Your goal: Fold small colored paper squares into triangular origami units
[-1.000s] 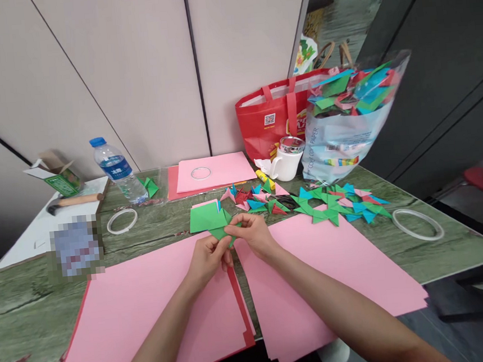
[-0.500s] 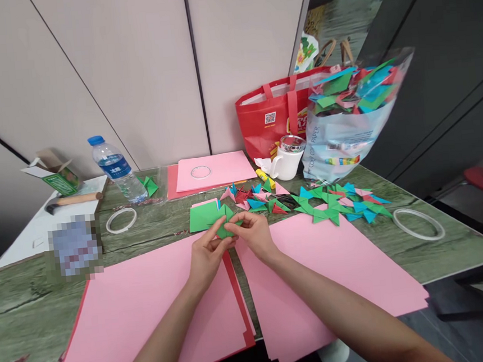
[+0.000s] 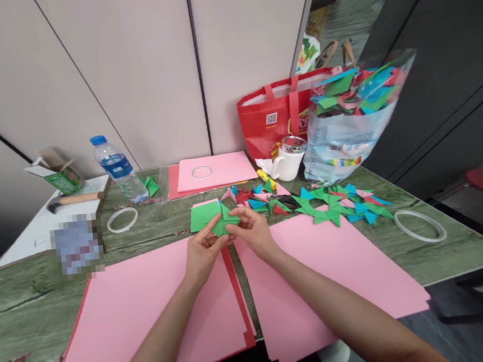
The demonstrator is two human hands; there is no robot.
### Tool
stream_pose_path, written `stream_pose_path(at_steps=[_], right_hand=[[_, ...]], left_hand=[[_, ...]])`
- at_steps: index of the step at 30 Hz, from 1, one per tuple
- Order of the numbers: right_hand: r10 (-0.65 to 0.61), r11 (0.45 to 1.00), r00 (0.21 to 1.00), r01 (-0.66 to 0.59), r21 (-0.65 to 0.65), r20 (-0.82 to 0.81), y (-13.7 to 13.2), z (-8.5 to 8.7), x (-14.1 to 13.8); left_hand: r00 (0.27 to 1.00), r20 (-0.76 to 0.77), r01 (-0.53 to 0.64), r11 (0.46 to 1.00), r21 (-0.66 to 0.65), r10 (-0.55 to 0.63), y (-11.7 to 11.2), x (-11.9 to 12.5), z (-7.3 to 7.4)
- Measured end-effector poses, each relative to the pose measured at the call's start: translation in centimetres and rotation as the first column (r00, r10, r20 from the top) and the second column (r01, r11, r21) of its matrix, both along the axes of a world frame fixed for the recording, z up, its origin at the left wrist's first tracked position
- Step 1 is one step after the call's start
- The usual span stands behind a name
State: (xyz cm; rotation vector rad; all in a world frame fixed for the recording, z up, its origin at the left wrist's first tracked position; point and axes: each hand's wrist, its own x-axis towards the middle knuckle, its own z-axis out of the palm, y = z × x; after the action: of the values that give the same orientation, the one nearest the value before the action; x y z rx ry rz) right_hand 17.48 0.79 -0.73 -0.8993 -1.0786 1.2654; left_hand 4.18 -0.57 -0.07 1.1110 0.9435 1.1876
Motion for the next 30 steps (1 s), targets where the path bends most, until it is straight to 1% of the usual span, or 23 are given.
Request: stream_pose_path(at_steps=[7, 11, 14, 21, 30], right_hand=[[0.012, 1.0, 1.0, -0.012, -0.009, -0.017, 0.19, -0.23, 0.18], [-0.008, 1.0, 1.0, 0.008, -0.012, 0.015, 0.26, -0.15, 0.31], [0.001, 1.0, 1.0, -0.001, -0.021, 0.005, 0.27, -0.08, 0.38], [-0.002, 0.999, 1.0, 0.001, -0.042, -0.024, 0.28, -0.11, 0.4], [0.002, 0.999, 1.0, -0.002, -0.045, -0.016, 0.24, -0.34, 0.33]], left_hand=[[1.0, 0.017, -0.007, 1.0, -0.003, 0.007, 0.15, -0.02, -0.34], [0.998, 0.064, 0.003, 1.0, -0.002, -0.003, 0.37, -0.06, -0.79], [0.996, 0.088, 0.017, 1.0, -0.007, -0.016, 0.52, -0.17, -1.0], [0.999, 0.042, 0.004, 1.0, -0.015, -0.003, 0.38, -0.22, -0.79], [0.999, 0.035, -0.026, 0.999, -0.018, 0.027, 0.37, -0.09, -0.92]])
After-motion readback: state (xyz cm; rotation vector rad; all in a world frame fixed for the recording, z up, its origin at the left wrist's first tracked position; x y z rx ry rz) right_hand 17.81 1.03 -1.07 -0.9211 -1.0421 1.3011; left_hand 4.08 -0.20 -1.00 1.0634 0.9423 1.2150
